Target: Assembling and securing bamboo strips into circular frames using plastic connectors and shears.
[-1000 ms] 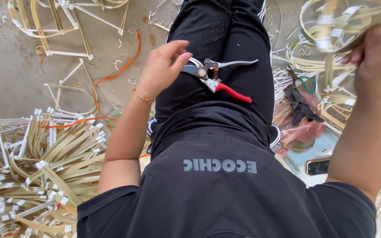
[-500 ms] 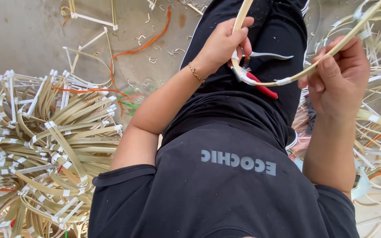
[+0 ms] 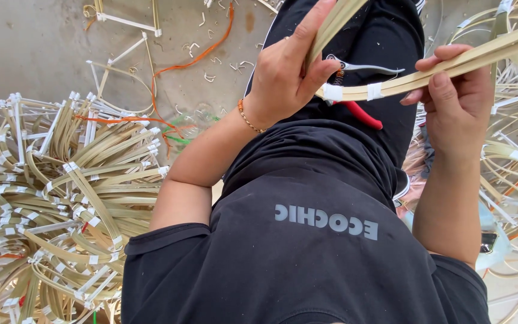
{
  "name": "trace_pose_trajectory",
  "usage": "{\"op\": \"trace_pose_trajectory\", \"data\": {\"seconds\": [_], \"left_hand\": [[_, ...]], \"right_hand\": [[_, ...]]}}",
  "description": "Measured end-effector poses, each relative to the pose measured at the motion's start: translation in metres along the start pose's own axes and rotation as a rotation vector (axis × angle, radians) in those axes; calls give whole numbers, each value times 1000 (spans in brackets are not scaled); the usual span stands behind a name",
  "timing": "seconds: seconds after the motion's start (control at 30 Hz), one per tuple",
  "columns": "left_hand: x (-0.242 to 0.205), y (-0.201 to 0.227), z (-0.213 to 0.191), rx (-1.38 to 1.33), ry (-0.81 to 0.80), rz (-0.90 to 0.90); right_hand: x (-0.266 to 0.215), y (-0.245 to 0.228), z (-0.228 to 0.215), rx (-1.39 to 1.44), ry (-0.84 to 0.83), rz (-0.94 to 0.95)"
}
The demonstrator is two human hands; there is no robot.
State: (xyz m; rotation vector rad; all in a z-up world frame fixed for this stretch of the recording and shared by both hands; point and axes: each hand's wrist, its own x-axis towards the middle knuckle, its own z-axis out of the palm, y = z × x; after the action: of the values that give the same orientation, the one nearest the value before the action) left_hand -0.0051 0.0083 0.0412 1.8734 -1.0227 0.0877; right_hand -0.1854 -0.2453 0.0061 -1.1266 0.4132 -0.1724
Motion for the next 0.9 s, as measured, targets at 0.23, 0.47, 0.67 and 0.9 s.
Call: {"op": "trace_pose_trajectory", "data": {"seconds": [0.23, 0.47, 0.67, 0.9], "left_hand": [[-1, 10, -20, -94, -84, -61], [-7, 2, -19, -54, -103, 88], [-19, -26, -8, -164, -37, -280], [-21, -35, 0, -351, -27, -406]], "right_hand": [[-2, 5, -1, -1, -2, -5], [-14, -4, 12, -90, 26, -62], [-34, -51, 67, -347, 23, -126], [-37, -50, 74, -493, -72, -209]]}}
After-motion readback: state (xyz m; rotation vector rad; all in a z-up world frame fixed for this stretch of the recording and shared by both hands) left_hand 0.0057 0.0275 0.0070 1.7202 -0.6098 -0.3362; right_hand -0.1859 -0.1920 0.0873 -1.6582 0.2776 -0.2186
